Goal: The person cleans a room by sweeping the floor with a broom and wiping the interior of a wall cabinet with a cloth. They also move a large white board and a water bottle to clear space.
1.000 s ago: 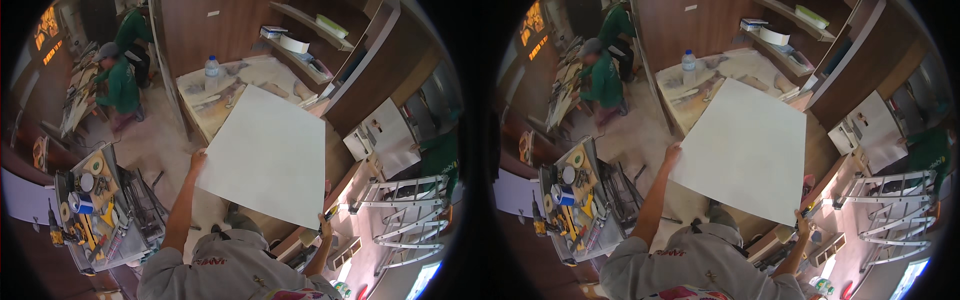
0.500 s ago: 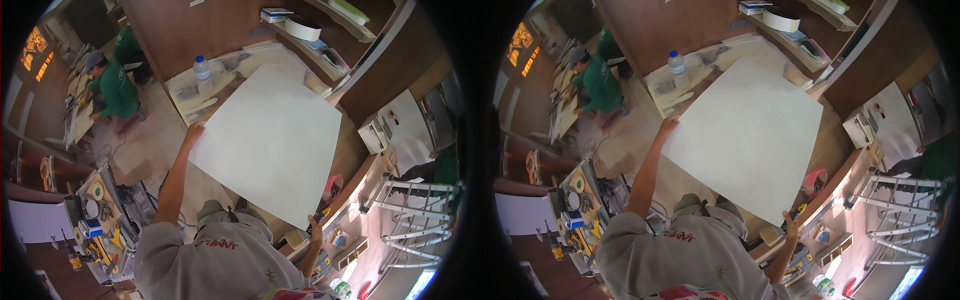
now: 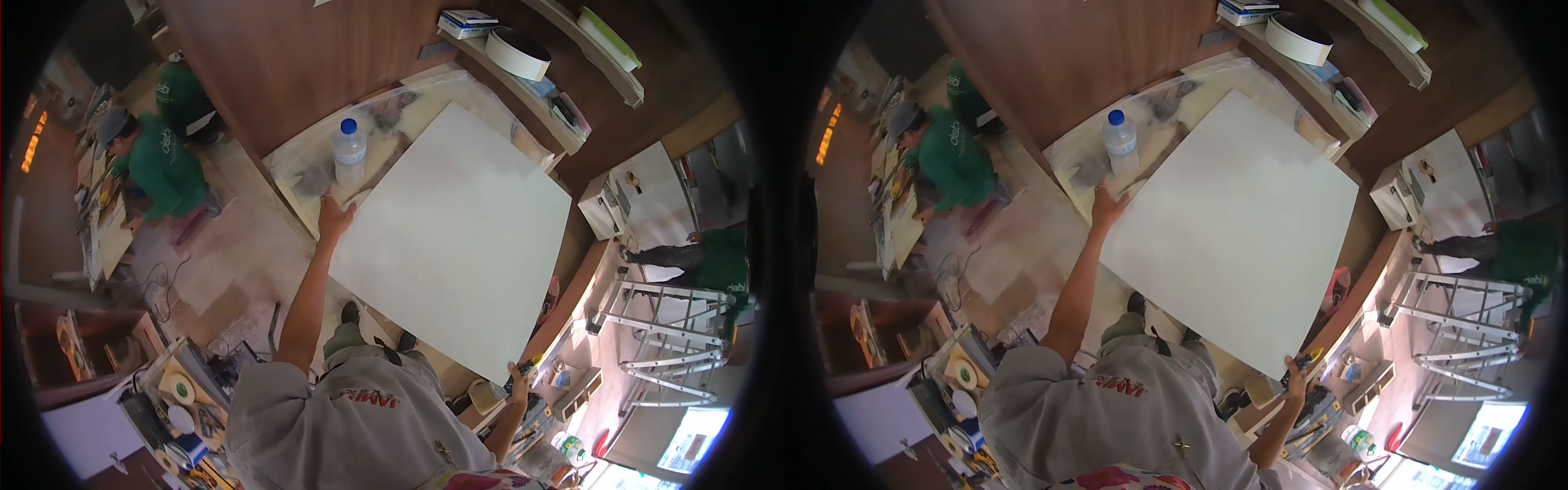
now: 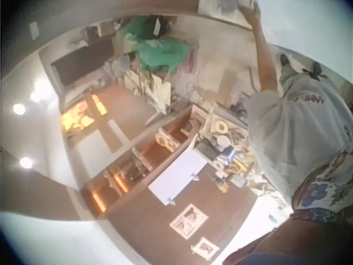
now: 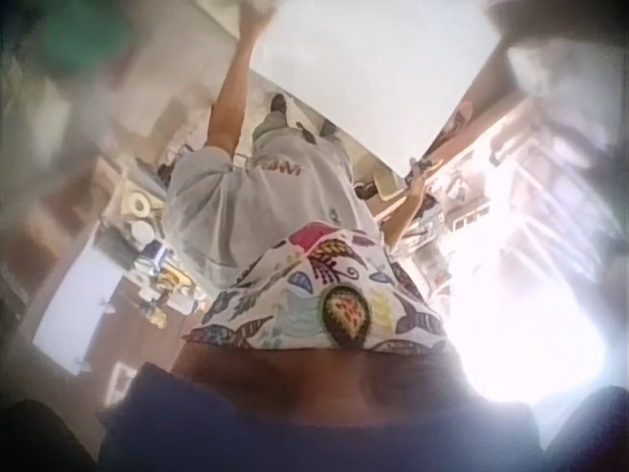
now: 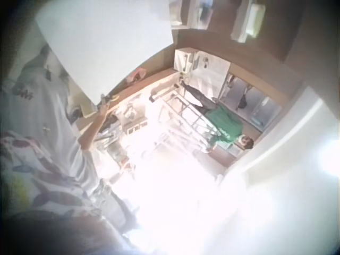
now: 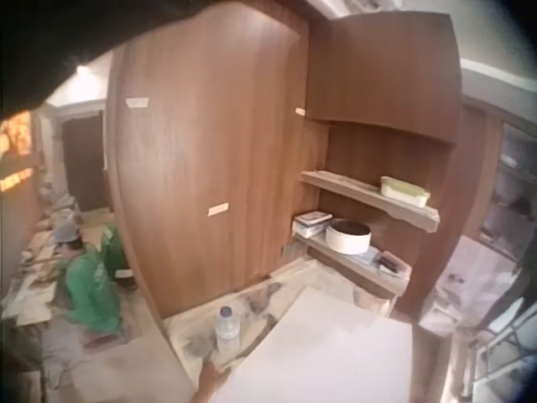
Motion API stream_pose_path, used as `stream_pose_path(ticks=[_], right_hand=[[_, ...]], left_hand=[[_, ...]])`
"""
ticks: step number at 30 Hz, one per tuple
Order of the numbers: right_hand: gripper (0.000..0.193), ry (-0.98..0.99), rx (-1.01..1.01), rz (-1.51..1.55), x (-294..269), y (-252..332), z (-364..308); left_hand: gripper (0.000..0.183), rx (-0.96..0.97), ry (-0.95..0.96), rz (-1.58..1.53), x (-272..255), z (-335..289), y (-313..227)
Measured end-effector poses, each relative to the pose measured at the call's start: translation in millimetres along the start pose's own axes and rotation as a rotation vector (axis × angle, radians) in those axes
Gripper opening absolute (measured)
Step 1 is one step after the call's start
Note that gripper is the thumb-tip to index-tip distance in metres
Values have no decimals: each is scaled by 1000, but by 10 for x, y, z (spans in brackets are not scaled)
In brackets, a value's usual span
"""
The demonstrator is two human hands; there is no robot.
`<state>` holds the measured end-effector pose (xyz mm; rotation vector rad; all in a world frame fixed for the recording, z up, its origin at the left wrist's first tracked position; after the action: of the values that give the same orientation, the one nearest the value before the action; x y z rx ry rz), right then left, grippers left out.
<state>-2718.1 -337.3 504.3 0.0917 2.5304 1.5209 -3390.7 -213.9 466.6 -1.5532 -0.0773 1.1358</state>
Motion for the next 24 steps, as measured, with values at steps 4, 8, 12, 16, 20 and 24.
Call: stream_pose_path(ticks=[4,8,12,16,20,24], right_hand=[[44,-84,109,47,94,-26,-105],[45,-88,64,-16,300,-40,-103],[25,-33,117,117,994,220,-322],[25,13,96,156,1303,153,-291],[40,9,149,53,1551,43,-143],[42,90,16,87,2126,240,22]], left_hand=[[92,91,-182,-111,-258,289,-685],[96,172,-316,-172,-284,559,-947],[91,134,-334,-341,-236,835,-863],[84,144,-410,-308,-456,1170,-946],[81,199,-394,-309,-904,1456,-1283],[82,281,-359,-396,-1223,1581,-1350]])
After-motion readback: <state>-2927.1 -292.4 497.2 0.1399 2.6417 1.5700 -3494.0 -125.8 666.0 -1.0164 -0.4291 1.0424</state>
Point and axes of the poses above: each hand's wrist, its own z-axis towards the middle knuckle, its own x-axis out of the palm, y = z × x, the point moved 4 cm from there along z, towards the middle knuckle, and after that the axes turned 2 degrees about z, right-handed, at the moved point
